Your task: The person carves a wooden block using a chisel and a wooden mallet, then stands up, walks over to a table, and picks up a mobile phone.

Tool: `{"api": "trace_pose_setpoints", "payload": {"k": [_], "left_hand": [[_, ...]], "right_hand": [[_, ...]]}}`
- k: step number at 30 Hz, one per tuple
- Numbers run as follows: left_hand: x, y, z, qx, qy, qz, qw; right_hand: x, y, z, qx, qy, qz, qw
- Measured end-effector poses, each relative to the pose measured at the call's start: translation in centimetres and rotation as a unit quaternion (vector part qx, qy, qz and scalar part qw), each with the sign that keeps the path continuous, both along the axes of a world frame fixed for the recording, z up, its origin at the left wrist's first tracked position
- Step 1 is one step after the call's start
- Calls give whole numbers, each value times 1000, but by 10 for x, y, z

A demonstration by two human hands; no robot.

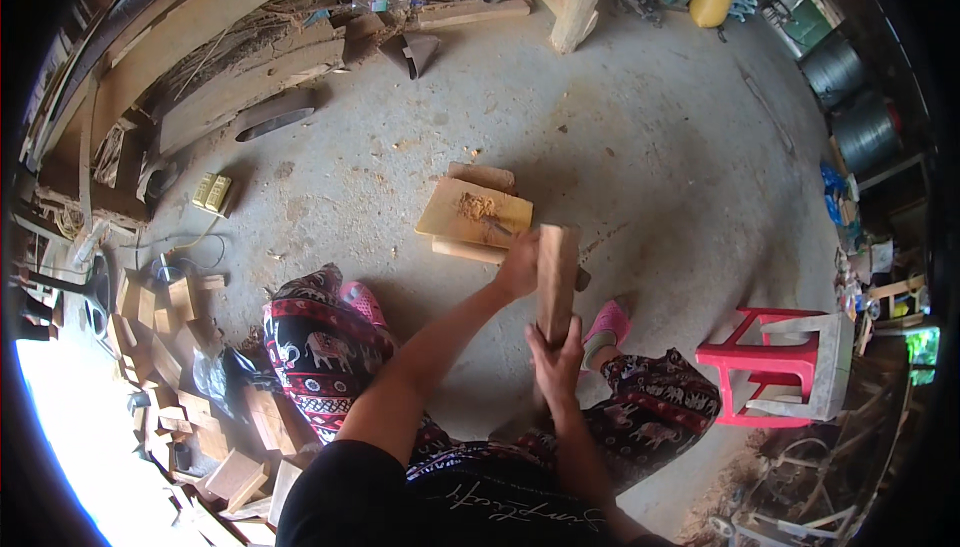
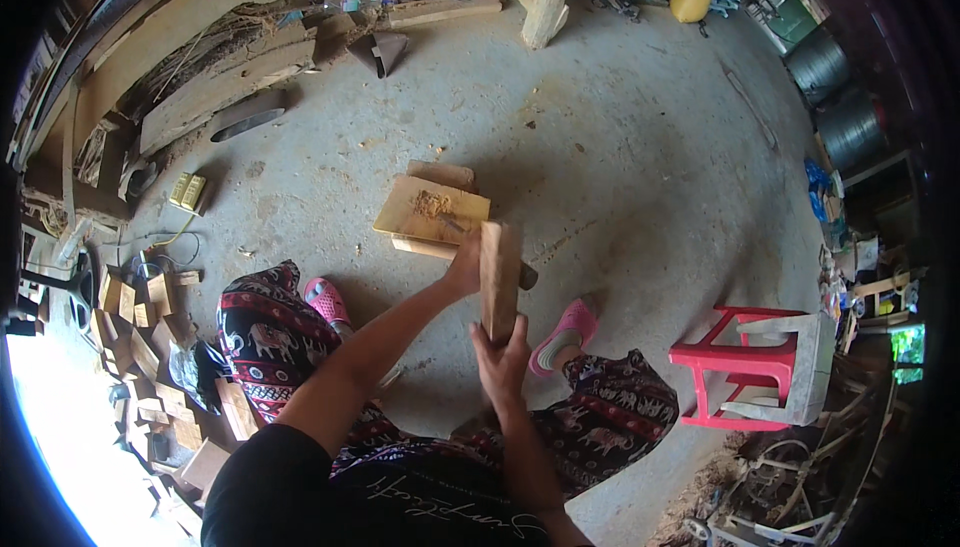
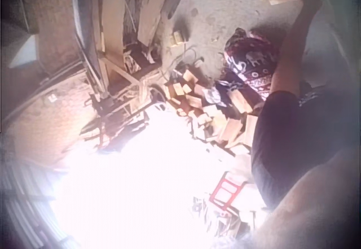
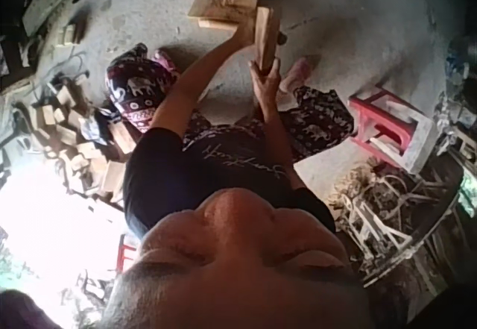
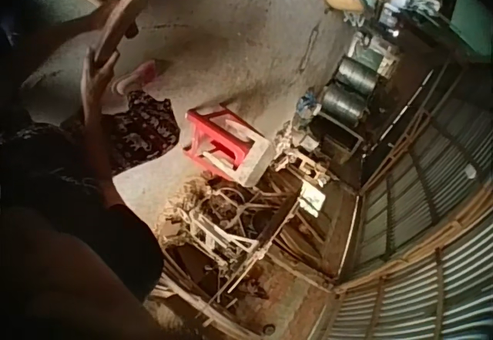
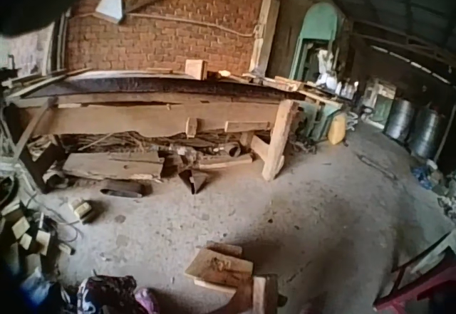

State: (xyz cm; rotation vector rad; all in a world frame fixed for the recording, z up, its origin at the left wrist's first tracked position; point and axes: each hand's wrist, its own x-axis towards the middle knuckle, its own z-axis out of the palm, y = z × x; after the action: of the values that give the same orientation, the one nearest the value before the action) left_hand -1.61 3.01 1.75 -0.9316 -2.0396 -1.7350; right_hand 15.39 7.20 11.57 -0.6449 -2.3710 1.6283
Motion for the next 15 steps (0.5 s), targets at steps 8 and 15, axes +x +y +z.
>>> {"api": "trace_pose_setpoints", "payload": {"k": [8, 15], "left_hand": [[-22, -9, 15, 67, -119, -43, 990], [-89, -74, 55, 361, -391, 120, 838]], "right_hand": [[21, 8, 7, -209, 80, -47, 974], [17, 9, 5, -271, 61, -77, 957]]}}
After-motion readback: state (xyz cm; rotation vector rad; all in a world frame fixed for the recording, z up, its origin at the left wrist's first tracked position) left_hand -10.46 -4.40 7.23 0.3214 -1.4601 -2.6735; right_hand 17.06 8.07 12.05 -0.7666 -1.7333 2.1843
